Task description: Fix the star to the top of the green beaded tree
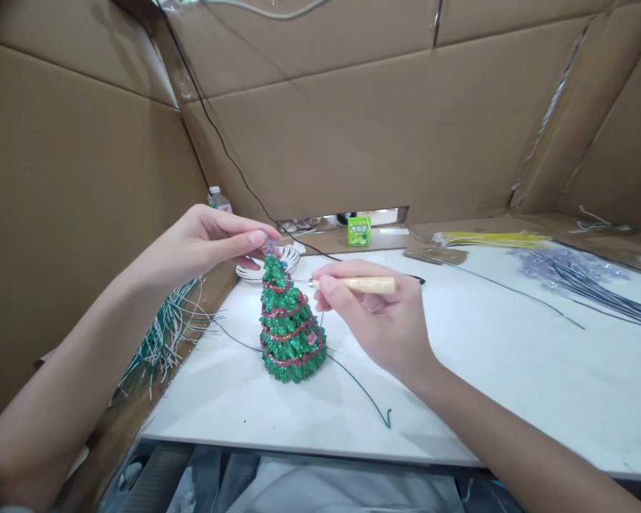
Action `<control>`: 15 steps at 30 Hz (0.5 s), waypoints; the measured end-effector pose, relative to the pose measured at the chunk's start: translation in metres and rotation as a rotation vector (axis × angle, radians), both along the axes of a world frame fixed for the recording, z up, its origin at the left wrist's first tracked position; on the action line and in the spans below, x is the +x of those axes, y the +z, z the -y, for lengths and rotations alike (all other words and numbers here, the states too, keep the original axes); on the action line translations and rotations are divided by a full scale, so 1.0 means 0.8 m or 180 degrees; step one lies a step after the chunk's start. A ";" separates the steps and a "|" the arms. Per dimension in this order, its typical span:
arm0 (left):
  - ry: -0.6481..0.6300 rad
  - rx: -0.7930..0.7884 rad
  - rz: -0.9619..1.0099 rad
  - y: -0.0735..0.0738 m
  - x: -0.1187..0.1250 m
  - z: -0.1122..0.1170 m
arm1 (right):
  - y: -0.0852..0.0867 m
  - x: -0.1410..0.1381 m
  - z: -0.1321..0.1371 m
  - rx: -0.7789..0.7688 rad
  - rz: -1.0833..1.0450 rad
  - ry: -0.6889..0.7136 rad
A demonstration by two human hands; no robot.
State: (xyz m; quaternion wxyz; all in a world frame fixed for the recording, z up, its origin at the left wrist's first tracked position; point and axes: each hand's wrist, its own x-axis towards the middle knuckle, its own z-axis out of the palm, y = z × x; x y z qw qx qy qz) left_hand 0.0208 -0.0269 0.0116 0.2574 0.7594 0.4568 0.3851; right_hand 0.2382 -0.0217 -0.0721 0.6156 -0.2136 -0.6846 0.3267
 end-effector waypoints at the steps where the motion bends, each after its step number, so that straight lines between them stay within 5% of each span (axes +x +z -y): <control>1: -0.0014 0.0004 0.0003 0.000 -0.001 -0.001 | 0.000 0.000 0.002 0.0049 0.0030 -0.0014; 15: -0.0077 -0.0033 -0.0066 0.001 -0.001 0.000 | -0.002 0.004 0.005 0.0432 0.0306 -0.0188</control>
